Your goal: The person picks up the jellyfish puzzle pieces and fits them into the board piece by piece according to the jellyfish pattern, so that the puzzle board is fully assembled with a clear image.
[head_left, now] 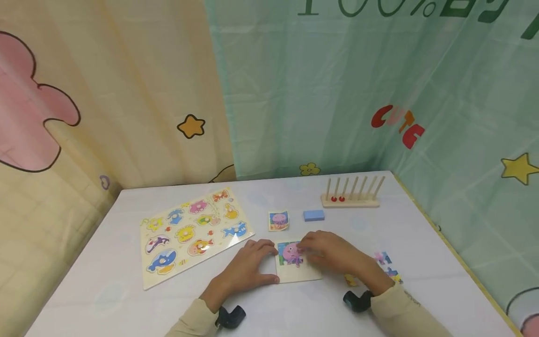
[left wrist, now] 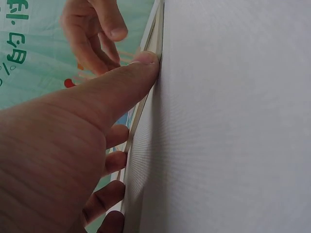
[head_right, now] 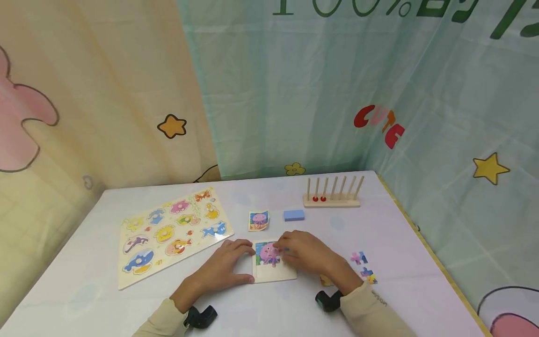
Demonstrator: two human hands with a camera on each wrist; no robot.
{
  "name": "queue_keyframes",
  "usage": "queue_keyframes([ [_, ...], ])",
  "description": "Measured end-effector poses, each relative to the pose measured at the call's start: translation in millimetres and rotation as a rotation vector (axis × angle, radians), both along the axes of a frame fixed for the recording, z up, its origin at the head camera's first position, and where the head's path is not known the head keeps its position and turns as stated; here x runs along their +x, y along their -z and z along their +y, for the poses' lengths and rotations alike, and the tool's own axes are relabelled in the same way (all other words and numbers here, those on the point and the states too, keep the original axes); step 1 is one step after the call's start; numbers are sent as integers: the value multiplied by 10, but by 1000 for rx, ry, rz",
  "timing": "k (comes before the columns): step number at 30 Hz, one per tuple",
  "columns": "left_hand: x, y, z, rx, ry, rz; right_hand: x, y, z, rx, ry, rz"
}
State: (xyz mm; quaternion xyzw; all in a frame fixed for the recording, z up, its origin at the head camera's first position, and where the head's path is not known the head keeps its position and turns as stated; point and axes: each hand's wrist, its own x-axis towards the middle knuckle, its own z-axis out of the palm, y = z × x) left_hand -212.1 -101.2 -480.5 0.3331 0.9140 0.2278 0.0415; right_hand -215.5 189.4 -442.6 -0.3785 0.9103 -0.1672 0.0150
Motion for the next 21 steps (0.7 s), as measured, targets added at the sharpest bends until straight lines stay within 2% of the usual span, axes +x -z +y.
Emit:
queue_keyframes([
  [2, 8, -6, -6, 6, 1, 3, 30, -60, 178, -59, 37, -60],
  [5, 12, -6, -4, 17, 5, 5, 108, -128, 539, -117, 117, -96],
  [10, 11, 1, 0, 21, 15, 3, 294, -80, 1224, -132, 307, -80],
  [13, 8, -3, -3, 19, 15, 16, 388, 5, 1521, -119, 388, -50],
  [17, 1, -8, -4, 17, 11, 25, 430, 118, 1690, -124, 397, -11],
  [21, 7, -19, -4, 17, 9, 11, 411, 182, 1697, -116, 408, -25],
])
